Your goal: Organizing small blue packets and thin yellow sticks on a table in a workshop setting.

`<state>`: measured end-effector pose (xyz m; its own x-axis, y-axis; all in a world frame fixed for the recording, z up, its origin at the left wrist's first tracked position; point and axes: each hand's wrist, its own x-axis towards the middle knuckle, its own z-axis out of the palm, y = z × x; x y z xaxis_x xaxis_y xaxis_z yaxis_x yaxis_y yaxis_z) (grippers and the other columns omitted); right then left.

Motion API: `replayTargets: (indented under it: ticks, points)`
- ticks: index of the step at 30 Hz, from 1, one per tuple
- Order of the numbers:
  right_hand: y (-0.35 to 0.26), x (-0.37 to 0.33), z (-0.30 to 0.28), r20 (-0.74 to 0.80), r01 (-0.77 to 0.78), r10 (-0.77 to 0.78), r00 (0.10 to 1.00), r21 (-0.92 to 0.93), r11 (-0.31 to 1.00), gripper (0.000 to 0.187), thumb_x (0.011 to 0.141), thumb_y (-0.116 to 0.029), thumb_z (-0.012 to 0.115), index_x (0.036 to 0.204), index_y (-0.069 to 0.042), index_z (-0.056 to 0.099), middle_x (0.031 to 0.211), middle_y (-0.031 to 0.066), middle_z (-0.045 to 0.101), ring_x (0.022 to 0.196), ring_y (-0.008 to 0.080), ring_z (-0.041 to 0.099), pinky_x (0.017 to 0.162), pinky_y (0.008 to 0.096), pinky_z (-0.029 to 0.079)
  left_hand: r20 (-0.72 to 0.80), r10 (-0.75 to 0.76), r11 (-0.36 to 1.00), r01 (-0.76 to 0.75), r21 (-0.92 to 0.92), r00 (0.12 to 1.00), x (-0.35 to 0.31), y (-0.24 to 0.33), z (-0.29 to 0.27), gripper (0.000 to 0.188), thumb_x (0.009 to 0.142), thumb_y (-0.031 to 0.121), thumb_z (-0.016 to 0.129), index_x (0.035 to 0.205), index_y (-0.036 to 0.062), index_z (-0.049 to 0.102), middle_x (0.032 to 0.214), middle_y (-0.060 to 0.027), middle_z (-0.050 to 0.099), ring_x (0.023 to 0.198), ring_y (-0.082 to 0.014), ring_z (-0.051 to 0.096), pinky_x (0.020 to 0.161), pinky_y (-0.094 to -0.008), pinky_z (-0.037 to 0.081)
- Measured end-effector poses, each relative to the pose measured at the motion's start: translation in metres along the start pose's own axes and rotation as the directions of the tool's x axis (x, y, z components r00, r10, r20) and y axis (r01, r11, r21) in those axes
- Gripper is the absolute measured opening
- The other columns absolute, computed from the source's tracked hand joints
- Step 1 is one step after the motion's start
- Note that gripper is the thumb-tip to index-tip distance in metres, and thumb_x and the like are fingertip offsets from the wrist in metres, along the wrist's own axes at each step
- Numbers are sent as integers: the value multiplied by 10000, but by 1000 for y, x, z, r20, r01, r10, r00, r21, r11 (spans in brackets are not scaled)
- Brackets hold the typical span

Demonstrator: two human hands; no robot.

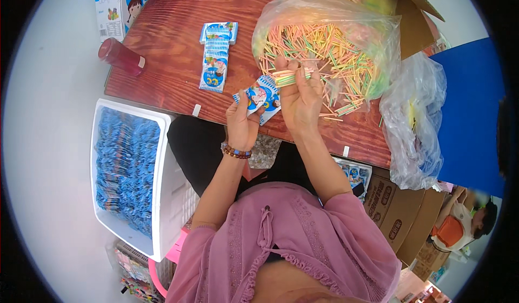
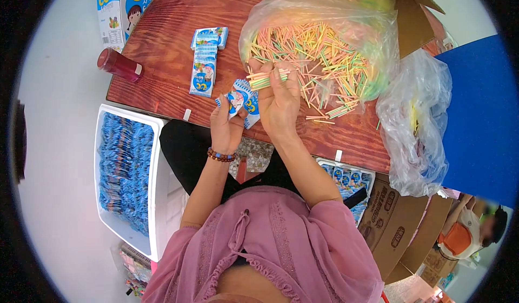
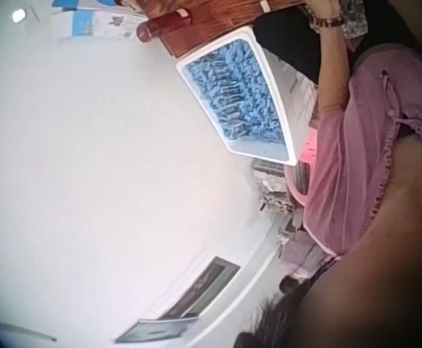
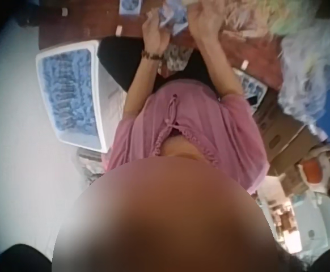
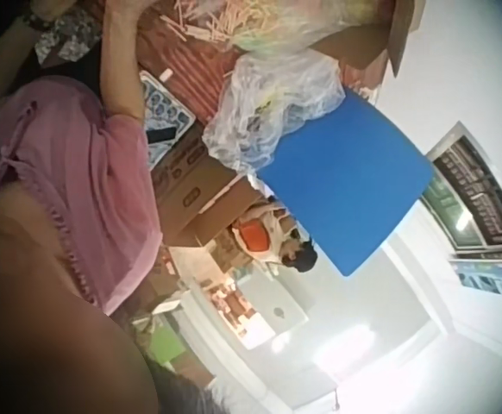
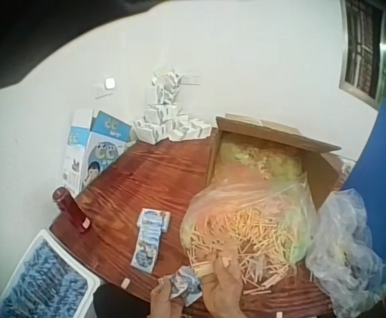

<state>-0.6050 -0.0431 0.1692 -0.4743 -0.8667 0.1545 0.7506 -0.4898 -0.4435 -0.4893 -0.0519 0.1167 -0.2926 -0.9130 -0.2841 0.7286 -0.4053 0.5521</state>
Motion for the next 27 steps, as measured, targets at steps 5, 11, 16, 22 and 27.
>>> replayTargets:
  ticks: [5,11,16,22,27]
  points:
    - [1,0,-1,85,12,-6,996,-69,998,122,955,-39,473,1076,-39,483,978,83,569,1101,280,563,984,412,441,28,4,1000,-4,-6,1000,2,-1,-10,300,978,307,496,972,24,598,895,-40,634,750,-117,556,669,-254,453]
    - [9,-9,-6,63,5,6,998,-164,986,110,960,-57,476,1070,-48,479,989,85,575,1100,271,563,943,387,456,39,7,1000,-7,-3,999,1,0,-13,298,982,290,489,1011,15,599,946,-46,644,788,-118,574,694,-264,464]
    - [15,-17,-8,117,15,14,993,-240,971,116,975,-91,458,1080,-45,477,1112,121,576,1160,249,528,970,359,425,86,40,998,-44,39,996,1,-3,-13,291,982,273,489,1045,11,600,1023,-64,655,896,-138,610,755,-280,490]
    - [7,-16,-9,293,231,26,956,-803,550,259,995,-174,417,1209,-42,478,1347,161,473,1381,285,266,1127,404,180,138,52,998,-47,-38,989,8,-10,-12,262,985,211,486,1035,-21,596,1048,-103,650,939,-187,639,832,-330,527]
    - [-33,3,-29,202,168,56,978,-915,366,209,922,-56,521,1114,-14,590,1185,93,573,1093,165,538,943,285,416,61,53,996,-49,-73,997,7,-3,-31,239,979,197,497,1046,-12,593,1060,-99,646,968,-187,631,847,-342,528]
